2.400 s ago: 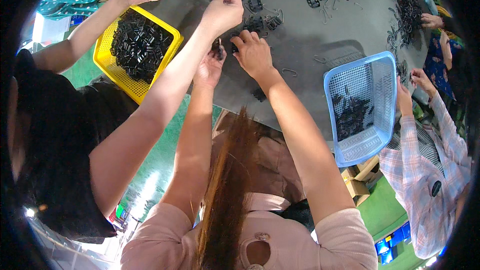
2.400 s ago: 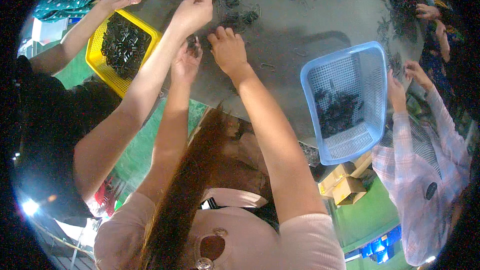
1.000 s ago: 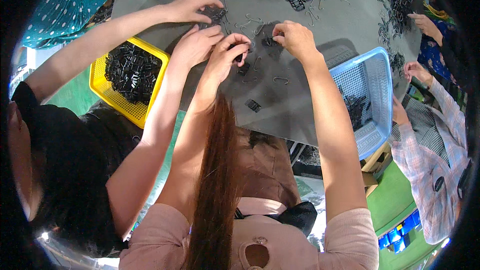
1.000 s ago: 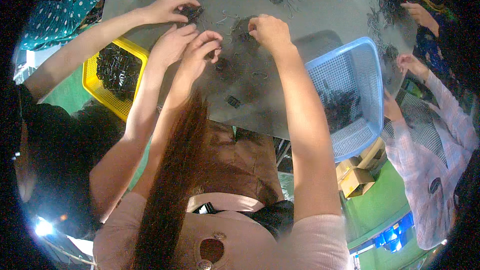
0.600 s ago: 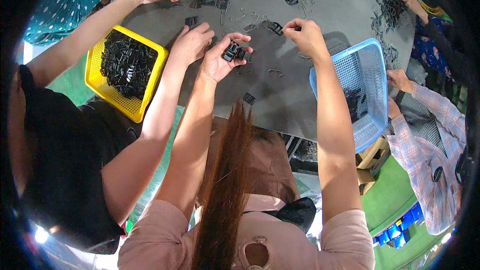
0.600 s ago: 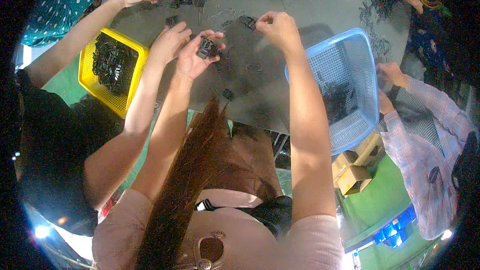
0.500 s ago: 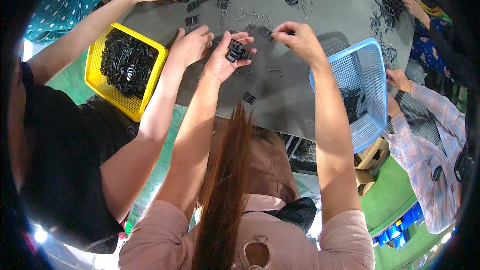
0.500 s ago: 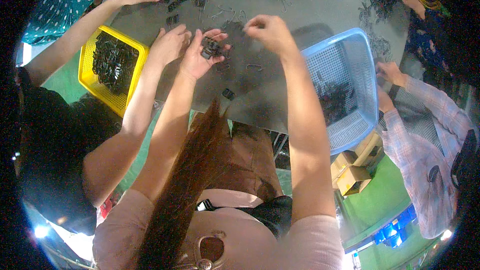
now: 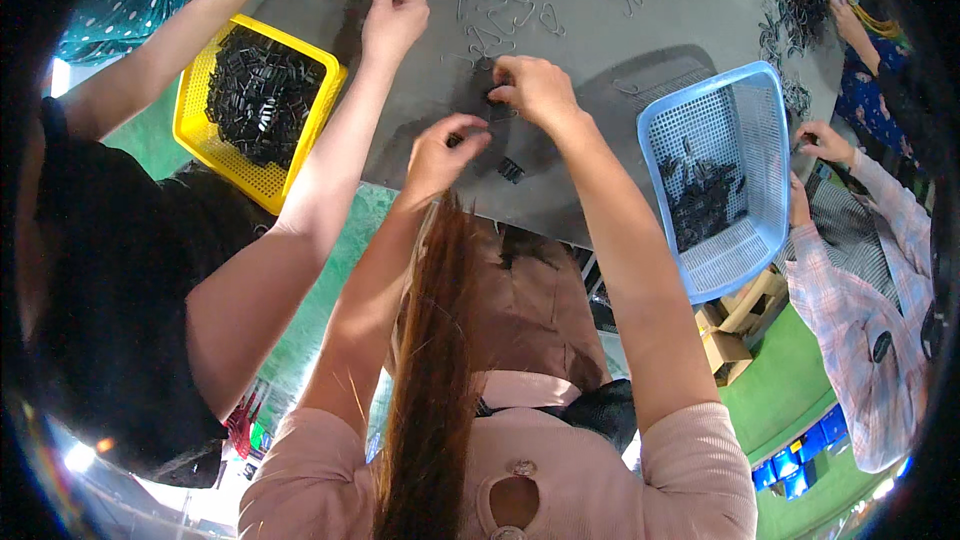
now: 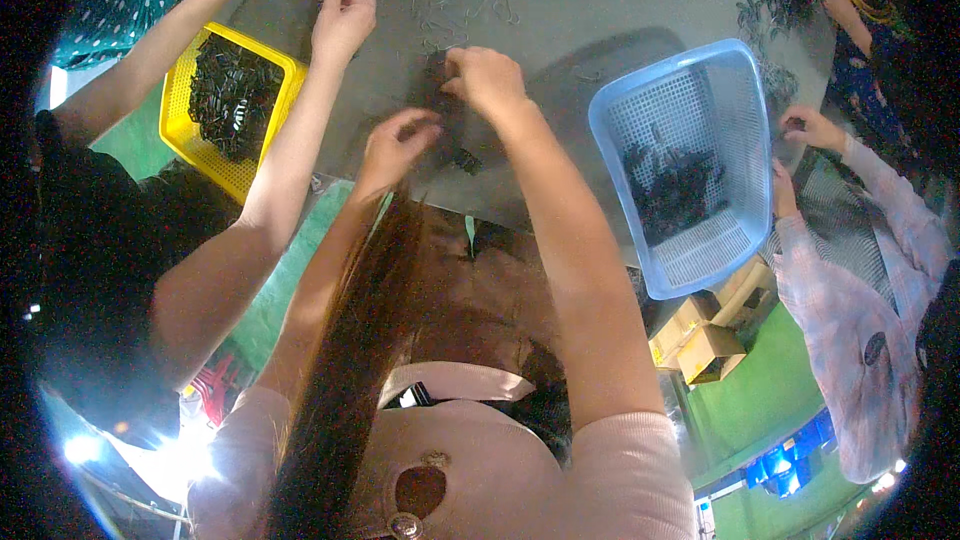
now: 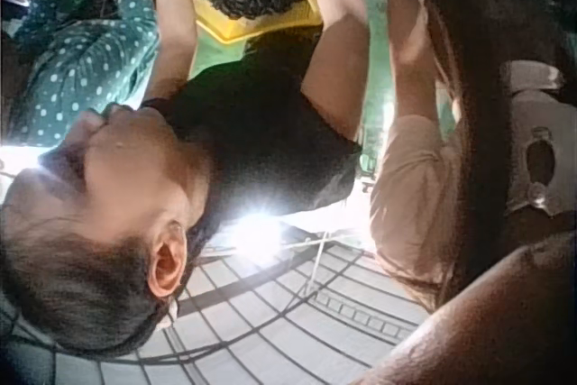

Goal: The person assembles small black plastic components with metal hooks by hand at a shared workstation. They pick up parts from a pile, attach the hooks, and place the finished items into a yellow basket while coworkers perform similar tasks nearby.

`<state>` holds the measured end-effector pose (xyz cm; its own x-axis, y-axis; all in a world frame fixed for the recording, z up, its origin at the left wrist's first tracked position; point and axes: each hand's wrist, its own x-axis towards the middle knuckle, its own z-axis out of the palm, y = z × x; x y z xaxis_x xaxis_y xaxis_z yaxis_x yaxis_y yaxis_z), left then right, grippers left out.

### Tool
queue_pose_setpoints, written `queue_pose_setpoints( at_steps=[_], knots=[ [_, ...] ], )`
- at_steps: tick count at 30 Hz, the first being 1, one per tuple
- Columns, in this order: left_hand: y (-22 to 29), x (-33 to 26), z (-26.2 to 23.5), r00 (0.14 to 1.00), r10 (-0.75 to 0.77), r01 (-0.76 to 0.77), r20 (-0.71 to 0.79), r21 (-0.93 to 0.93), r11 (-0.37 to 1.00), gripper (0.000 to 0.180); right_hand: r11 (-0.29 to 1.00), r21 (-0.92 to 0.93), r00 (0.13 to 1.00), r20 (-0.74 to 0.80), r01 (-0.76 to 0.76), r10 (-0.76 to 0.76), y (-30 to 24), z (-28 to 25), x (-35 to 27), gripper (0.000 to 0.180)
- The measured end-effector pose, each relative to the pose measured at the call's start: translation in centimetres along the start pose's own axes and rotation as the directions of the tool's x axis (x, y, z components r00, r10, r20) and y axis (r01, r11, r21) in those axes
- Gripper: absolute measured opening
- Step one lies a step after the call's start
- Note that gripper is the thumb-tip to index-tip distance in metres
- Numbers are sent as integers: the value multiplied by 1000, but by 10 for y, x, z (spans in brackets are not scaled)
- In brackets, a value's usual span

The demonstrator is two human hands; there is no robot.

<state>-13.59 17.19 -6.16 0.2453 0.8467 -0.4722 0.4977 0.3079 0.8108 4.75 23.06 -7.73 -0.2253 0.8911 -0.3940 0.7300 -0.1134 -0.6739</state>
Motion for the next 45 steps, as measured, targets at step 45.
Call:
queue_pose_setpoints(
  at_steps=[45],
  knots=[
    [116, 44, -63, 565, 540, -314, -624, 442, 840, 20, 995, 103, 846, -530, -9, 63, 15, -68, 34, 33]
  ],
)
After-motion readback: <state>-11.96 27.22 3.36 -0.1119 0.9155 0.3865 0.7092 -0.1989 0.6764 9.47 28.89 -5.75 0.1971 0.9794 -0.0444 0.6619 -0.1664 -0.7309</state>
